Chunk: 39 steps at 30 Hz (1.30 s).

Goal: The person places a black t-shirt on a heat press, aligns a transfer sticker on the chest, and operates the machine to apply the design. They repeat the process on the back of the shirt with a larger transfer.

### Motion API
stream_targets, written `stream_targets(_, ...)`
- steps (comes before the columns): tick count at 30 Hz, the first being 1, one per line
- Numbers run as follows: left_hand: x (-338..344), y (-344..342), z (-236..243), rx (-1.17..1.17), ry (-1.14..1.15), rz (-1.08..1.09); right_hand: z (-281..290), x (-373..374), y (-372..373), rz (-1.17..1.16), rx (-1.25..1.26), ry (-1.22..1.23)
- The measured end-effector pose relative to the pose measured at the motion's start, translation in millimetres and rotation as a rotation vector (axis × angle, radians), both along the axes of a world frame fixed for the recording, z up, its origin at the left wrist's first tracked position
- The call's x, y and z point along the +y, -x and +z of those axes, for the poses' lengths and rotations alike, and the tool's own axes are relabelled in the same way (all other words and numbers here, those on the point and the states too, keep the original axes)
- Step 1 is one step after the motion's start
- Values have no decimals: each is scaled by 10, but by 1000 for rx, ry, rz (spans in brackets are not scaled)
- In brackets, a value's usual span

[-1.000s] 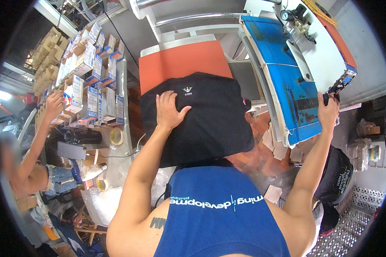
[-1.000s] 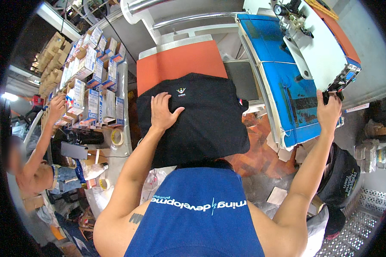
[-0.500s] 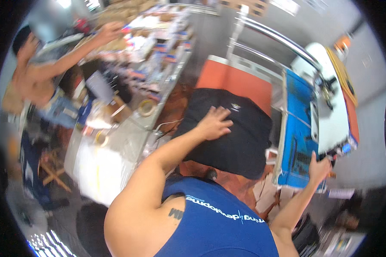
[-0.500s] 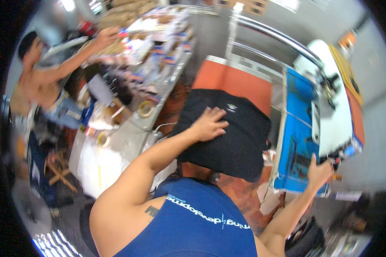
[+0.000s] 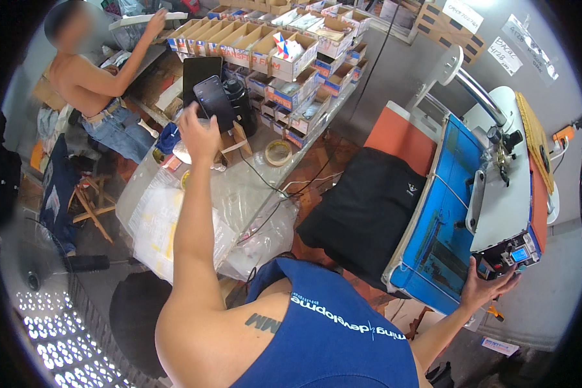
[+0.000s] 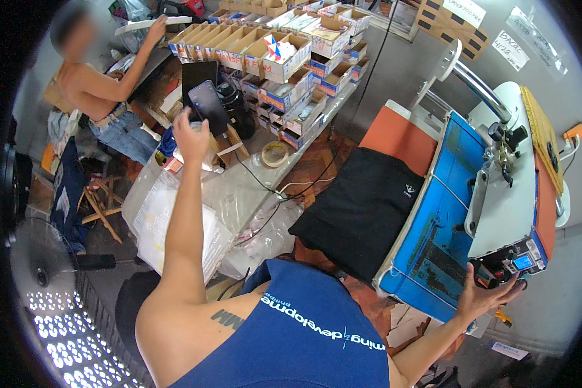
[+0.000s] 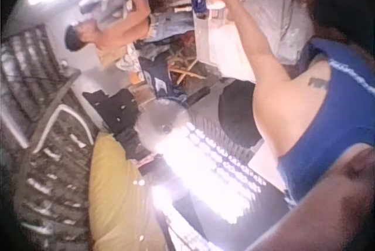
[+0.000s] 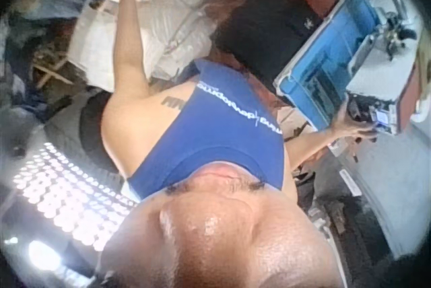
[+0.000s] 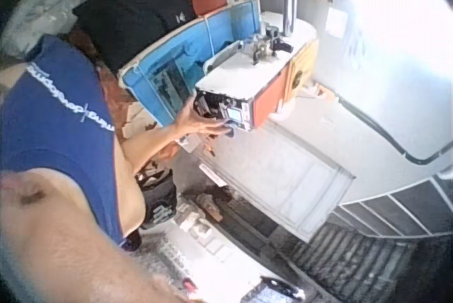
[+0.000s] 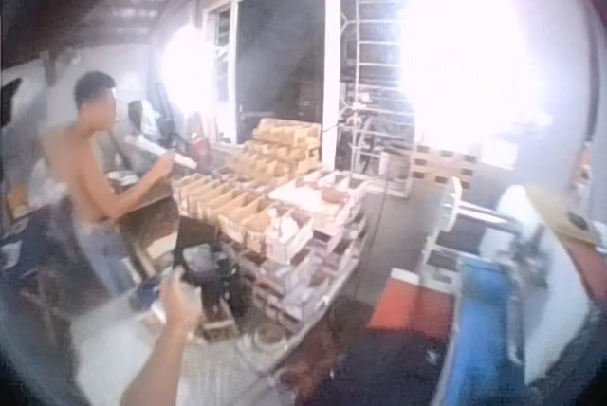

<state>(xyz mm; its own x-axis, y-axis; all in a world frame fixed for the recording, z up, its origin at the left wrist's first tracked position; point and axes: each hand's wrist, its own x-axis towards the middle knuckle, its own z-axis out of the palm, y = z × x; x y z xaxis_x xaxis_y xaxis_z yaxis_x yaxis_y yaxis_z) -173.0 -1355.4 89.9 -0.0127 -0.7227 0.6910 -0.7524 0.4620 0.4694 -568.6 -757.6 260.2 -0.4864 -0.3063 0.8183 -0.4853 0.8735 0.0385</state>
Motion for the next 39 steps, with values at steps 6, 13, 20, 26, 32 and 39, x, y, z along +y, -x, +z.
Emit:
stream_targets(6, -480, -175, -202, -164, -427, 46, 6, -607, -196, 192, -140, 98)
stream_targets(13, -592, -309, -520, -1, -366, -75, -71, -1153, -448, 208, -203, 97)
stream_targets(20, -604, -232, -570, 19, -377, -121, -143, -1449, -599, 190, -195, 76)
stream_targets(26, -1292, -461, -136, 434, -258, -141, -144, -1618, -661, 199, -188, 61)
stream_targets(32, -2451, -254, 362, -264, 45, -359, -22, -1750, -782, 254, -206, 89)
stream_targets(39, -2823, 62, 465, -513, -236, -549, 5, -1859, -889, 295, -258, 218)
